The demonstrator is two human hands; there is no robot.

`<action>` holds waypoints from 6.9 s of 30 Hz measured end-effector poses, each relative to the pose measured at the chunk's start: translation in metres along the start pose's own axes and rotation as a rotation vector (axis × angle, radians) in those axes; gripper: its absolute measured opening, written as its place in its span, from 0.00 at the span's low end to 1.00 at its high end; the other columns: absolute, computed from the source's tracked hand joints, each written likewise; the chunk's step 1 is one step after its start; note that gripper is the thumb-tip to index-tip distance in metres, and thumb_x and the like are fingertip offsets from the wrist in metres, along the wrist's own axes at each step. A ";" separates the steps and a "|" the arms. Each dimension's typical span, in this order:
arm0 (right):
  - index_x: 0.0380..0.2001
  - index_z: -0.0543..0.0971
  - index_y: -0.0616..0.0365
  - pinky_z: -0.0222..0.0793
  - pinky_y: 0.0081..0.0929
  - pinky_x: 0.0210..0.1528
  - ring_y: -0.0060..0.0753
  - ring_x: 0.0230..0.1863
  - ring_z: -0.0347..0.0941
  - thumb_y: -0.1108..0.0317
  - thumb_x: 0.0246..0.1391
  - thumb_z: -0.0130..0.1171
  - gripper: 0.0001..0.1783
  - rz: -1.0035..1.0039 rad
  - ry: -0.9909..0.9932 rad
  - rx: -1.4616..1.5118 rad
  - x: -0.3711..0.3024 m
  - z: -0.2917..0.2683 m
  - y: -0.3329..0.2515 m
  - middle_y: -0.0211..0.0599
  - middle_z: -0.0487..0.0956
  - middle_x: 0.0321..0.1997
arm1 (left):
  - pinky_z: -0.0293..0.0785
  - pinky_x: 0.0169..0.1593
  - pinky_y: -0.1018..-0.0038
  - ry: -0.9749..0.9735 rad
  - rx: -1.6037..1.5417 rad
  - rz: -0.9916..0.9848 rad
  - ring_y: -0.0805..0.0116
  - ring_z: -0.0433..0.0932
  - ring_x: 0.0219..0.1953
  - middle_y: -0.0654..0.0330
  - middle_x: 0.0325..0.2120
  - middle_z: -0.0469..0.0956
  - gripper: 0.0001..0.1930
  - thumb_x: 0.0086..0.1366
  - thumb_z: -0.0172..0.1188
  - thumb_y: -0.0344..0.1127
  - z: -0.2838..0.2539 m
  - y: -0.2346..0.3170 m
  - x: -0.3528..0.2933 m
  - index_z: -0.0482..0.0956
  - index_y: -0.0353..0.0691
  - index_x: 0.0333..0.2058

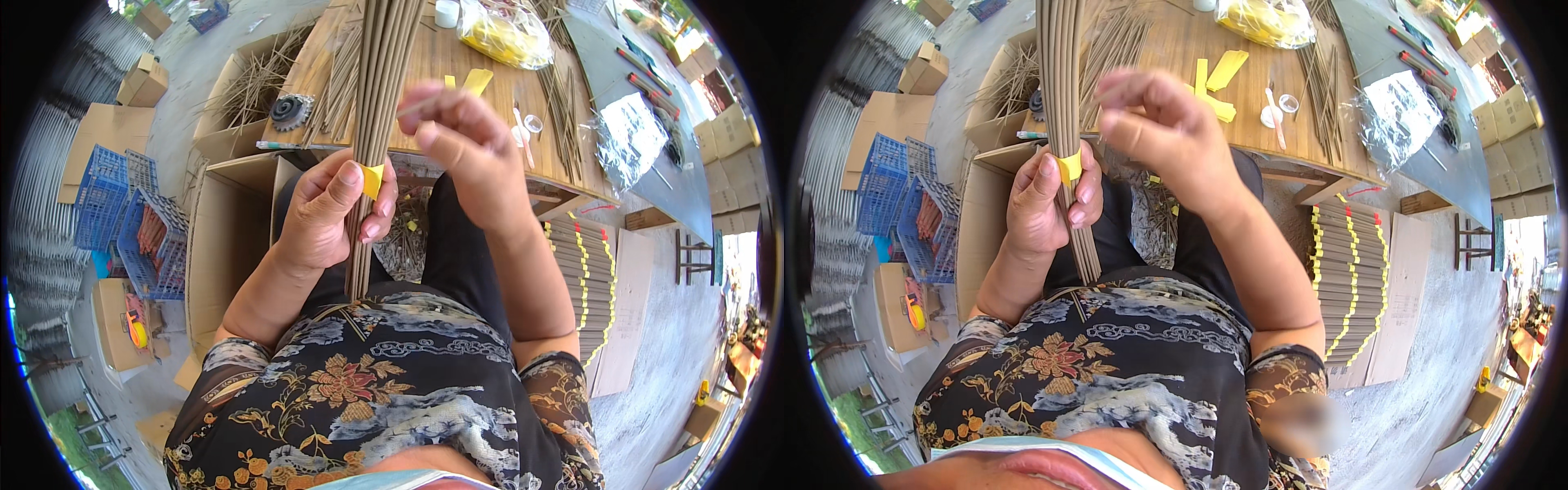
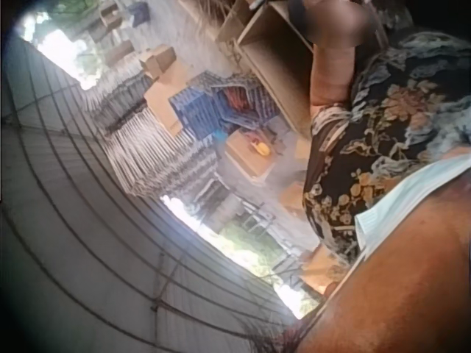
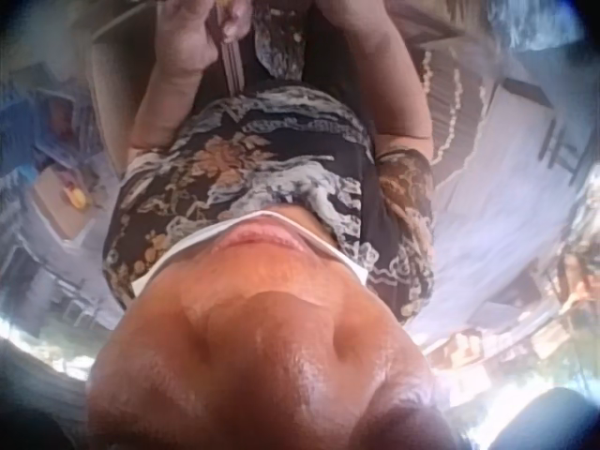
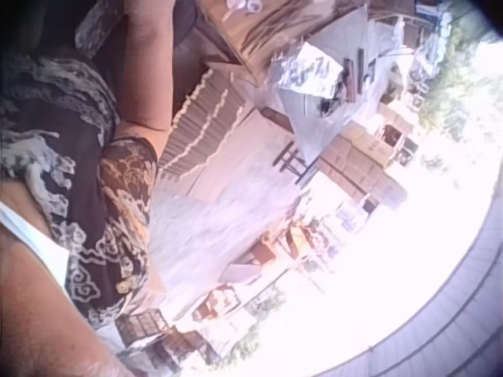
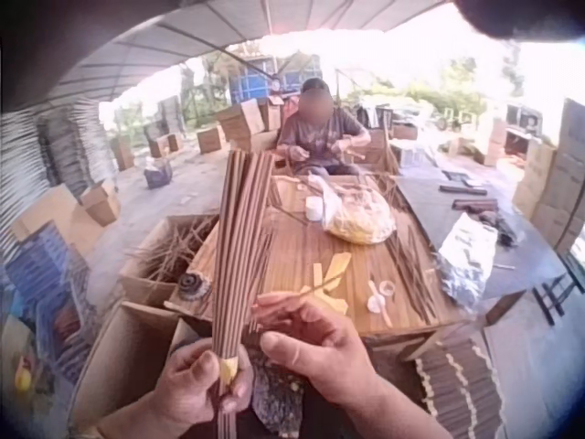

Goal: The person gathers thin wooden sticks into a bundle, aligns them, and secures the bundle with yellow tape. They then apply glue to the taped section using a small brush and continue to adjust the bundle.

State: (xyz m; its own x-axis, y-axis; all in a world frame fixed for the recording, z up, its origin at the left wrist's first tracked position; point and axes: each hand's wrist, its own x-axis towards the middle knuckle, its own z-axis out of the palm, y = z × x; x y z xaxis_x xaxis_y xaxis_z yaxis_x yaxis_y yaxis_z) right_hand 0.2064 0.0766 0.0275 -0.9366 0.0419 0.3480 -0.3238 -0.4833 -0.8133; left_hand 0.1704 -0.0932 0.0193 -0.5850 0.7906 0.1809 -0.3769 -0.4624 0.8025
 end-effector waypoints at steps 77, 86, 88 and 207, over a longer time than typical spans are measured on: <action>0.29 0.68 0.63 0.66 0.29 0.33 0.34 0.30 0.70 0.69 0.39 0.64 0.17 0.149 0.054 -0.806 0.019 0.014 0.041 0.40 0.71 0.25 | 0.53 0.13 0.88 0.170 -0.268 -0.251 0.85 0.58 0.12 0.67 0.20 0.66 0.32 0.54 0.46 0.67 -0.052 -0.027 0.003 0.69 0.38 0.35; 0.36 0.70 0.64 0.67 0.17 0.24 0.19 0.23 0.69 0.74 0.46 0.59 0.13 0.211 0.083 -0.693 0.034 0.005 0.043 0.33 0.73 0.22 | 0.53 0.14 0.89 0.047 -0.296 -0.222 0.86 0.58 0.12 0.63 0.26 0.67 0.26 0.57 0.54 0.55 -0.064 -0.026 0.009 0.62 0.43 0.46; 0.35 0.72 0.64 0.66 0.14 0.27 0.16 0.25 0.69 0.73 0.47 0.59 0.12 0.184 0.114 -0.681 0.040 -0.003 0.043 0.30 0.74 0.22 | 0.52 0.14 0.89 0.056 -0.364 -0.221 0.86 0.58 0.12 0.61 0.26 0.67 0.26 0.59 0.53 0.51 -0.068 -0.029 0.008 0.58 0.46 0.51; 0.25 0.69 0.58 0.66 0.35 0.23 0.44 0.22 0.69 0.72 0.43 0.57 0.07 -0.169 -0.006 -1.250 -0.009 0.054 0.093 0.41 0.70 0.20 | 0.77 0.33 0.69 0.289 -0.490 0.178 0.62 0.78 0.27 0.50 0.29 0.75 0.16 0.64 0.44 0.49 -0.103 -0.025 -0.001 0.66 0.42 0.29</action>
State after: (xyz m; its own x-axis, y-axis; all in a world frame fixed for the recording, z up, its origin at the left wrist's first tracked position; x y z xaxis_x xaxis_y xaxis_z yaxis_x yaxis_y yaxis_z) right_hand 0.1919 -0.0157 -0.0259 -0.8714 0.0163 0.4903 -0.3483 0.6833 -0.6417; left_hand 0.1066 -0.1241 -0.0596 -0.8156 0.5742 0.0716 -0.5020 -0.7637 0.4059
